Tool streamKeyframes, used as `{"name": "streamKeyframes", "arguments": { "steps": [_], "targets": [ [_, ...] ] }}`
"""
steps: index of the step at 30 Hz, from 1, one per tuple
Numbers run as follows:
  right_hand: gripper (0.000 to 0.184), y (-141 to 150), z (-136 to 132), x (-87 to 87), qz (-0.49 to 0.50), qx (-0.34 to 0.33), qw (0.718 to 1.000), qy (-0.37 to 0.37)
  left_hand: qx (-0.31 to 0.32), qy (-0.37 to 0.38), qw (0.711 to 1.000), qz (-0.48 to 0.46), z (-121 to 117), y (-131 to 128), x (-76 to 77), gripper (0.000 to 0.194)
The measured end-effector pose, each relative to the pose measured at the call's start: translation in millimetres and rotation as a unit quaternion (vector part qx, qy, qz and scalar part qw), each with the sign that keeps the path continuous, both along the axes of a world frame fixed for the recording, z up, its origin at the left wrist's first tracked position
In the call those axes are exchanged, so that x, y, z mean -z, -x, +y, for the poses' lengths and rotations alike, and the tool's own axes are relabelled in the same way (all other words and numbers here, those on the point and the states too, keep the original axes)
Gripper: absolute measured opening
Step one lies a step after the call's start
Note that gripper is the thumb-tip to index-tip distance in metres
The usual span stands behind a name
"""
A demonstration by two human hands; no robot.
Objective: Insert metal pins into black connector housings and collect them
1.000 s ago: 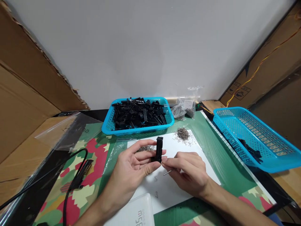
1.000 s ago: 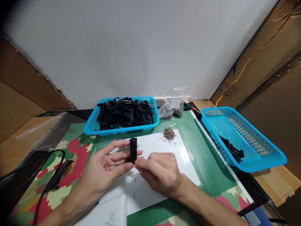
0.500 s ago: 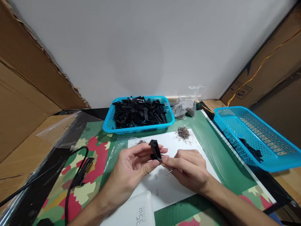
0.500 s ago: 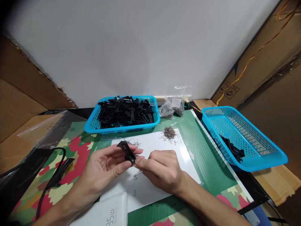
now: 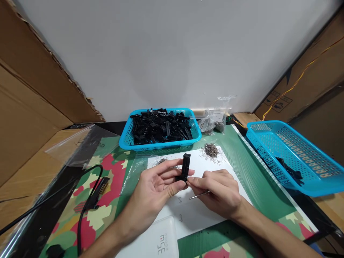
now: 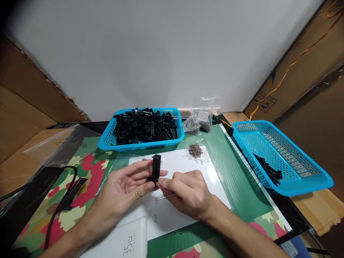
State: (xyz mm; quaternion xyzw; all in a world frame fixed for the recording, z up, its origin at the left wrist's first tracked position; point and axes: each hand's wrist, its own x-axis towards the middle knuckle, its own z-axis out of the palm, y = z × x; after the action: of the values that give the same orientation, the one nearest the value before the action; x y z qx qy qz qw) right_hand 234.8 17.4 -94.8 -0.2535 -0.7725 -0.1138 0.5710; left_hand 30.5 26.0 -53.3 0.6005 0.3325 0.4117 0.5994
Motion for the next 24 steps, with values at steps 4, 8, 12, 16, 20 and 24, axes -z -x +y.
{"name": "streamKeyframes", "arguments": {
  "steps": [4, 8, 12, 16, 20, 24],
  "targets": [
    [0.009, -1.7, 2.0, 1.2, -0.009, -0.021, 0.999, 0.025, -0.020, -0.006, 1.000, 0.013, -0.8, 0.1, -0.5, 0.051],
    [0.012, -2.8, 4.1, 3.0, -0.006, -0.050, 0.998, 0.042, -0.027, -0.002, 0.999, 0.022, -0.2, 1.0, 1.4, 0.054],
    [0.014, -4.0, 6.3, 2.2, 0.002, -0.079, 0.994, 0.076, -0.035, -0.003, 0.999, 0.025, 2.8, 4.6, 7.3, 0.051],
    [0.014, -5.4, 7.7, -1.9, 0.012, -0.125, 0.984, 0.130, -0.027, -0.007, 0.999, 0.030, 3.6, 8.5, 8.9, 0.053],
    [0.010, -4.2, 6.3, -3.6, 0.050, -0.154, 0.971, 0.176, -0.024, -0.008, 0.999, 0.044, 2.8, 11.2, 8.4, 0.055],
    [0.010, -4.0, 3.0, -5.2, 0.080, -0.186, 0.951, 0.232, -0.031, -0.017, 0.998, 0.045, 3.4, 12.1, 11.0, 0.050]
  ]
}}
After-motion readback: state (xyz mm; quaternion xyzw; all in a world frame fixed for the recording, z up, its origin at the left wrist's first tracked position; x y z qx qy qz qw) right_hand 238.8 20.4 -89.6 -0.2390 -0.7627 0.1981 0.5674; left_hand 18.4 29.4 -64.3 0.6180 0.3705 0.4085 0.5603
